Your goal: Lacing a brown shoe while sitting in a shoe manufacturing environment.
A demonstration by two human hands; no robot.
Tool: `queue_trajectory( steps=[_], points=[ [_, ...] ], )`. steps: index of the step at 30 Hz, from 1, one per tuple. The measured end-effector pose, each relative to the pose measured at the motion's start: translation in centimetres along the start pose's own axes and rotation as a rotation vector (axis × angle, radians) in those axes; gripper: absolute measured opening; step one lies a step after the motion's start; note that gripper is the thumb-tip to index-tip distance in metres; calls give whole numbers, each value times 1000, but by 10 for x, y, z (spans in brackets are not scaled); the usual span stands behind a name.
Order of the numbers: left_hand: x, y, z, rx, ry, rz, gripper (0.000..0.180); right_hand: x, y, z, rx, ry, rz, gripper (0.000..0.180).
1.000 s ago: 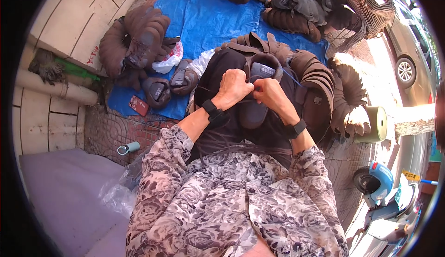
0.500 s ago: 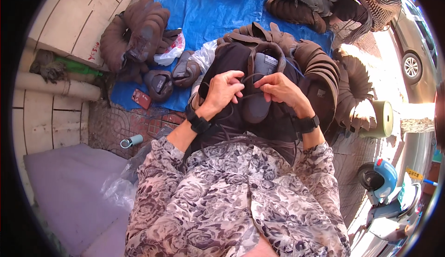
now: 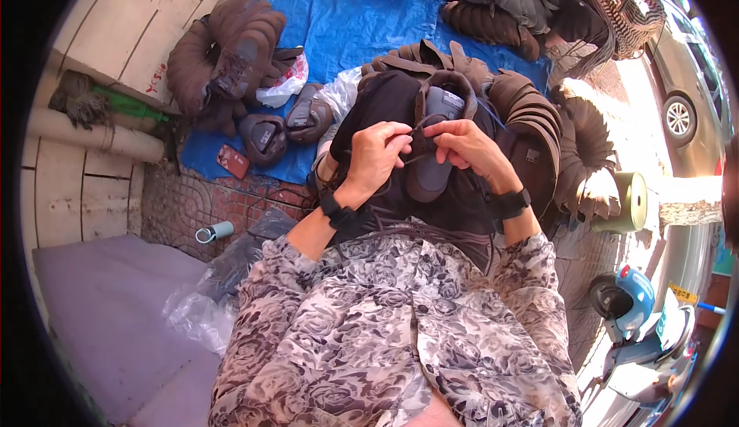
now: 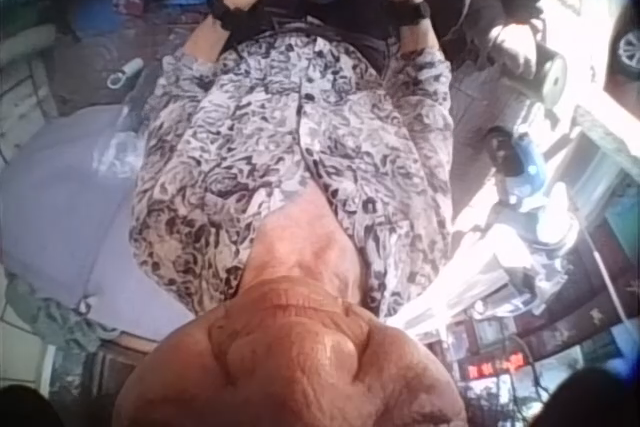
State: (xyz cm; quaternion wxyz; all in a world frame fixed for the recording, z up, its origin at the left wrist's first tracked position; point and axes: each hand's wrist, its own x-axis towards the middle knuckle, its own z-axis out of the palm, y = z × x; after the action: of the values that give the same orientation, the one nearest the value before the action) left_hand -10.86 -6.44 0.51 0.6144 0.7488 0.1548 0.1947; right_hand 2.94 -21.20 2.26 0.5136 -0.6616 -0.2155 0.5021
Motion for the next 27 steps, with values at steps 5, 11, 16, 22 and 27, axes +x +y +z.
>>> queue_trajectory(
  steps=[5, 11, 16, 22, 27],
  points=[
    [-5, -11, 9, 36, -222, -347, 15, -2, -15, 3, -239, -67, 39, 28],
    [0, -12, 13, -31, -193, -397, 14, 8, -15, -15, -171, -226, 103, 26],
    [2, -4, 11, 109, -204, -448, 16, 9, -6, -14, -154, -210, 90, 28],
    [-3, -35, 24, 553, 62, 330, 12, 5, -9, -2, -303, -155, 39, 29],
    [1, -21, 25, 395, -52, 32, 14, 1, -2, -7, -164, -195, -2, 30]
  ],
)
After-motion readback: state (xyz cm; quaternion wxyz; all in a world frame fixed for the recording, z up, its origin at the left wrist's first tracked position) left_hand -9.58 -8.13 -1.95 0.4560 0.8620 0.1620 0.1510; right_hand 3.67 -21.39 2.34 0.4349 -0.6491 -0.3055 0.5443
